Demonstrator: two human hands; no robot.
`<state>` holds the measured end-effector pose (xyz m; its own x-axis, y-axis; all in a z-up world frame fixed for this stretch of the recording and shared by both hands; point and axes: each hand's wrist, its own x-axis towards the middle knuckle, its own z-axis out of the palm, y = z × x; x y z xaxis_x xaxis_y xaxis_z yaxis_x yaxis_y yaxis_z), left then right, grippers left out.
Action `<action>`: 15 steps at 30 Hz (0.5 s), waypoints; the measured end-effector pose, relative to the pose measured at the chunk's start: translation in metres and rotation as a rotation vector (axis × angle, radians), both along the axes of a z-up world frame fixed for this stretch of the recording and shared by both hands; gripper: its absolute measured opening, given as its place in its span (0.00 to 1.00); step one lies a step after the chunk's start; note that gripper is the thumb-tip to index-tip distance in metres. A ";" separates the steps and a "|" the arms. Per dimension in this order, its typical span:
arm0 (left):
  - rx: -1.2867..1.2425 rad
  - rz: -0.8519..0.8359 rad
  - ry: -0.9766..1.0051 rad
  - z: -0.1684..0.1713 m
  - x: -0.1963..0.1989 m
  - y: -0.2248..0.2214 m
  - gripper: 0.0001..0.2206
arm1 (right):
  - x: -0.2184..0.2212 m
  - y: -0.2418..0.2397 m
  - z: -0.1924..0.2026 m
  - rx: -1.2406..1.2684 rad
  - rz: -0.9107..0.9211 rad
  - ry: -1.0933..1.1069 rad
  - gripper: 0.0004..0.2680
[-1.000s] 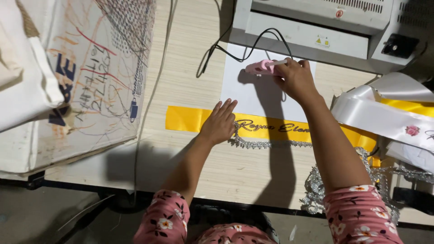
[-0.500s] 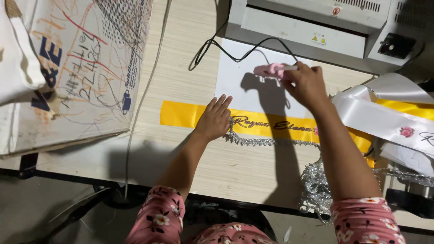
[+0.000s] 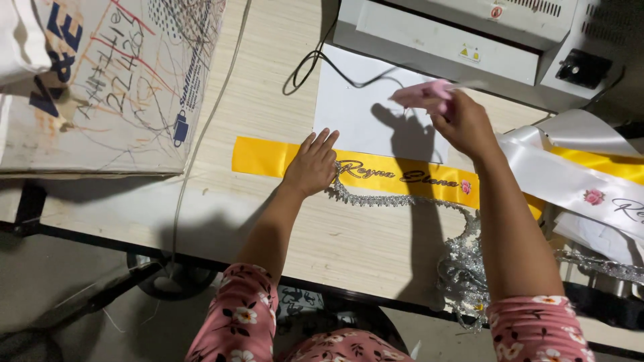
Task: Applying a decorative silver trim to a pageant sash using a hot glue gun.
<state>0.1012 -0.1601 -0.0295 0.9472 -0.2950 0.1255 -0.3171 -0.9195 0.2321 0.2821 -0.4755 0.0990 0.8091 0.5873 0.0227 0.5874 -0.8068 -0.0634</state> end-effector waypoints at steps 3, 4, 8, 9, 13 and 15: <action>-0.006 0.012 0.045 0.000 0.001 0.000 0.12 | 0.002 -0.002 0.000 0.391 -0.338 0.537 0.11; -0.006 0.010 0.057 0.002 0.001 0.000 0.12 | 0.000 0.000 0.005 0.597 -0.377 0.721 0.12; -0.027 0.004 0.054 0.001 0.002 0.001 0.12 | -0.004 0.007 0.003 1.012 -0.304 1.059 0.13; -0.027 0.000 0.053 -0.002 0.002 0.000 0.12 | 0.000 0.004 -0.008 1.014 -0.306 1.056 0.13; -0.033 -0.003 -0.014 -0.002 0.001 0.002 0.13 | 0.005 0.015 -0.031 0.962 -0.291 1.059 0.11; -0.038 -0.008 -0.007 0.001 0.001 0.002 0.13 | 0.005 0.024 -0.038 0.905 -0.334 1.060 0.11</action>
<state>0.1022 -0.1577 -0.0288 0.9438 -0.2976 0.1436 -0.3264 -0.9076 0.2642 0.2875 -0.4514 0.0612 0.7749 0.4798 -0.4115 -0.2672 -0.3414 -0.9012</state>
